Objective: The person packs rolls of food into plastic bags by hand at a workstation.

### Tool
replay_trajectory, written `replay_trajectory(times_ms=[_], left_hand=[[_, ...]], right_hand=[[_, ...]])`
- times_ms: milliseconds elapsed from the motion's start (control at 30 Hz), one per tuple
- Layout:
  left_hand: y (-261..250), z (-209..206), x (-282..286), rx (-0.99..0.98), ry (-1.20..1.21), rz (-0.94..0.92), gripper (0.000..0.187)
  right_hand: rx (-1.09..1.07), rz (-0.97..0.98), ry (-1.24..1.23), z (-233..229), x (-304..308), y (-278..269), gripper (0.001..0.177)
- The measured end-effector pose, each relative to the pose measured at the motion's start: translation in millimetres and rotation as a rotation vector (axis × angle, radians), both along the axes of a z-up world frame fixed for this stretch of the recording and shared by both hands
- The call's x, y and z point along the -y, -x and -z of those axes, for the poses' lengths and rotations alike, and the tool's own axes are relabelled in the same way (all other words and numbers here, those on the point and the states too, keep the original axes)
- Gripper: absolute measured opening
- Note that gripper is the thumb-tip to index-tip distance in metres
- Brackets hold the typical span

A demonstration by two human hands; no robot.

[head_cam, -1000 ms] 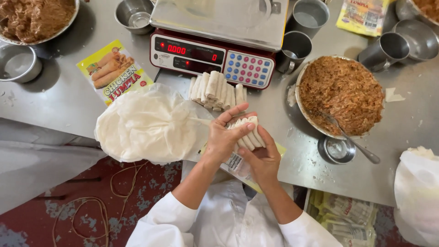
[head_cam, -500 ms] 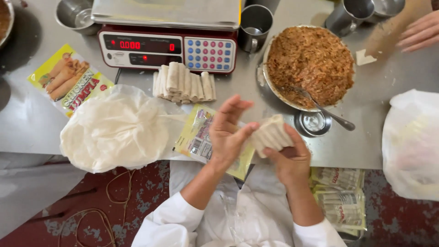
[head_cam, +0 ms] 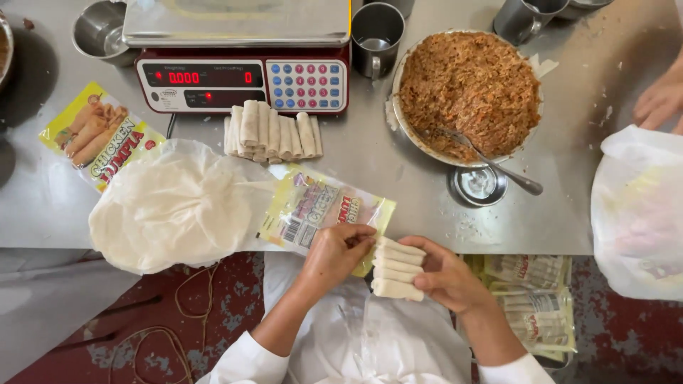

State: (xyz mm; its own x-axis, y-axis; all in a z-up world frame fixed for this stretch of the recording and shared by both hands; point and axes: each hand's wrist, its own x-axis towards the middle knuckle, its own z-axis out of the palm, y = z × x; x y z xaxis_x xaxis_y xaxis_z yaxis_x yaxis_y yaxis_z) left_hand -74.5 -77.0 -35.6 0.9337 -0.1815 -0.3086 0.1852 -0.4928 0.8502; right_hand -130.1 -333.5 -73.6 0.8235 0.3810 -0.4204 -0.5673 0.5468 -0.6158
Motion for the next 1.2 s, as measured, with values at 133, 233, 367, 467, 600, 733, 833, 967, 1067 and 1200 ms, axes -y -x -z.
replay_trajectory(times_ms=[133,233,367,467,600,733,833,967,1067,1200], left_hand=[[10.3,-9.1,-3.8,0.127,0.2,-0.177,0.019],[16.4,-11.3,-11.9,0.372,0.203,-0.24,0.022],[17.4,-14.6,-13.2,0.678,-0.108,-0.049,0.008],[15.4,-12.6,-2.2,0.899,-0.252,-0.029,0.0],[17.2,-42.4,11.4,1.024,-0.215,0.116,0.006],[19.8,-40.3,16.6,1.022,-0.169,0.108,0.006],[21.3,-39.1,18.8,1.04,-0.101,0.116,0.008],[26.8,-35.7,18.5,0.984,0.002,0.115,0.01],[22.1,-50.8,15.8,0.969,0.071,0.108,0.01],[27.1,-64.3,17.2,1.011,0.163,0.195,0.02]], right_hand=[[0.014,0.012,0.007,-5.9,-15.6,-19.9,0.082],[0.007,0.117,0.141,-5.6,-20.4,-20.6,0.08],[0.054,0.209,0.365,-17.2,-27.2,-16.2,0.082],[0.154,0.274,0.644,3.2,-38.7,1.1,0.082],[0.292,0.041,0.744,-48.6,-70.6,7.6,0.068],[0.104,0.231,0.635,-43.4,-66.3,-4.3,0.071],[0.261,0.044,0.593,-37.9,-68.8,-4.9,0.071],[0.118,0.286,0.302,-40.0,-80.7,-12.3,0.074],[0.099,0.196,0.049,-14.6,-79.1,-19.0,0.086],[0.298,-0.064,-0.459,-75.8,-102.6,-47.9,0.103]])
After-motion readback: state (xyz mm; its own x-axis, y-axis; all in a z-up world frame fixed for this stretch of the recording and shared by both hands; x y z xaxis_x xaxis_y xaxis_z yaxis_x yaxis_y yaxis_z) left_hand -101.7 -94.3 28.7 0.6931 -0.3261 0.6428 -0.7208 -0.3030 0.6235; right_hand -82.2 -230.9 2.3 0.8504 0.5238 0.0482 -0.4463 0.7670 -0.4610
